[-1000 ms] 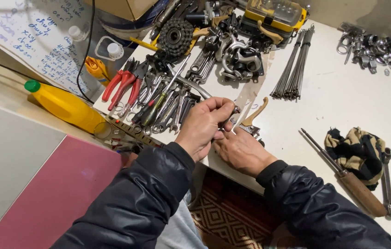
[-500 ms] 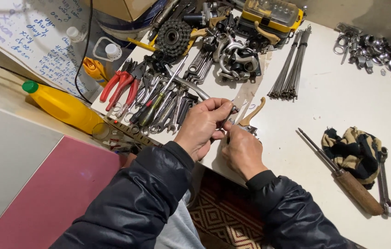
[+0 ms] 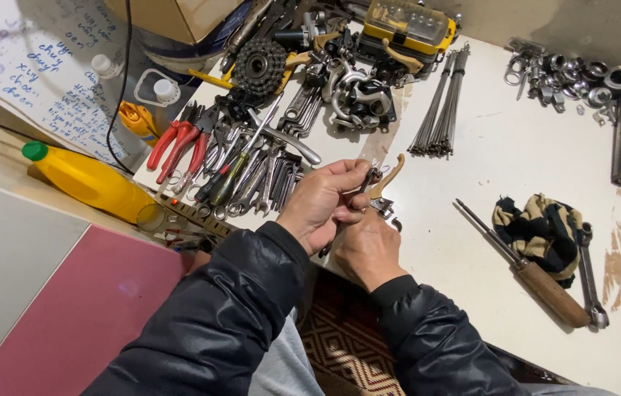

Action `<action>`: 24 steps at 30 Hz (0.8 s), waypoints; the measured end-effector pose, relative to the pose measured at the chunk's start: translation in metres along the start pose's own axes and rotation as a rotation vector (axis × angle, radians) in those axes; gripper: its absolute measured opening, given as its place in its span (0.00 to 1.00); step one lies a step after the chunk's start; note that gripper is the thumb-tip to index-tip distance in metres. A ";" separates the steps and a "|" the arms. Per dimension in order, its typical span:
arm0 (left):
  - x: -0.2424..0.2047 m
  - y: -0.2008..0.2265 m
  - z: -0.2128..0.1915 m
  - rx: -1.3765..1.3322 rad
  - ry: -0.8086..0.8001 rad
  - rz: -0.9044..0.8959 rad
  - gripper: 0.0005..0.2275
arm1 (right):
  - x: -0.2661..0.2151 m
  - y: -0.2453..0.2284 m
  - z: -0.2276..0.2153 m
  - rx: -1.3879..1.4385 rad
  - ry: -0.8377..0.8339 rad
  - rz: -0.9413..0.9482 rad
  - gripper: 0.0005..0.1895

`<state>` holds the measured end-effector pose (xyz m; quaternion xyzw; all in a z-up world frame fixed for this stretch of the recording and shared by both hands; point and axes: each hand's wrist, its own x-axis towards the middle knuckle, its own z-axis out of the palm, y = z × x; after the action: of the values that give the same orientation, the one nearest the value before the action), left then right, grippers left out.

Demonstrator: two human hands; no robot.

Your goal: The person is disassembling and reassembling small components of a bicycle brake lever, focusing on aligning a small screw and spring.

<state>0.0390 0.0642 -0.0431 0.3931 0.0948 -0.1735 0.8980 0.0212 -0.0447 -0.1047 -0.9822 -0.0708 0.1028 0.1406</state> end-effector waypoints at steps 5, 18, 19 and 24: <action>0.000 -0.003 0.010 -0.002 -0.019 -0.031 0.06 | -0.001 0.007 0.012 0.040 -0.005 0.031 0.25; 0.008 0.001 0.022 -0.076 -0.017 -0.181 0.03 | -0.045 0.071 -0.056 0.962 -0.103 0.244 0.25; 0.010 -0.001 0.025 -0.075 -0.024 -0.186 0.03 | -0.049 0.077 -0.072 0.961 -0.096 0.250 0.25; 0.008 -0.008 0.049 -0.085 -0.086 -0.327 0.02 | -0.066 0.106 -0.128 1.298 0.025 0.180 0.14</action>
<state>0.0449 0.0213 -0.0184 0.3265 0.1264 -0.3296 0.8768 -0.0029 -0.1899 -0.0029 -0.7011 0.0894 0.1247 0.6964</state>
